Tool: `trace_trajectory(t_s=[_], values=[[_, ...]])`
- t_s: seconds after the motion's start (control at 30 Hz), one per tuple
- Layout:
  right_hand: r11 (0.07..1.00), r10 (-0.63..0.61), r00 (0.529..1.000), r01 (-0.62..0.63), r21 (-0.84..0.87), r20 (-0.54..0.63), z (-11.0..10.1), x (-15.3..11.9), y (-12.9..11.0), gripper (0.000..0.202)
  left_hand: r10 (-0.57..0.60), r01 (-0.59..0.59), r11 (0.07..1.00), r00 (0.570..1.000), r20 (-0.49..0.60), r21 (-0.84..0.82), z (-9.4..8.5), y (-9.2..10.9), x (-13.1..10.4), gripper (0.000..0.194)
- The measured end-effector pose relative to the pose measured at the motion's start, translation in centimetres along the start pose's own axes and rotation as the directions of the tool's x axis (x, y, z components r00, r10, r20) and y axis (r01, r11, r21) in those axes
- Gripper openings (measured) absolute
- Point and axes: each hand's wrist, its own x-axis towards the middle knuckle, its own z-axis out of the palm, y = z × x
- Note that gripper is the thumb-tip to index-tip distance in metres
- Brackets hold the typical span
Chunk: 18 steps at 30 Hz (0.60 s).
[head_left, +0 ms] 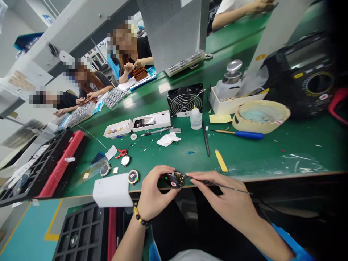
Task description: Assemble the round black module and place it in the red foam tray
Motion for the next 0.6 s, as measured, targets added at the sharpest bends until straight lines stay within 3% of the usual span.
trace_trajectory(t_s=[0.6], values=[[0.999,-0.022,0.999,0.021,-0.040,-0.029,0.37,-0.11,0.14,0.012,-0.013,0.013,1.000,1.000,0.004,0.009,0.01,0.01,0.01,0.036]])
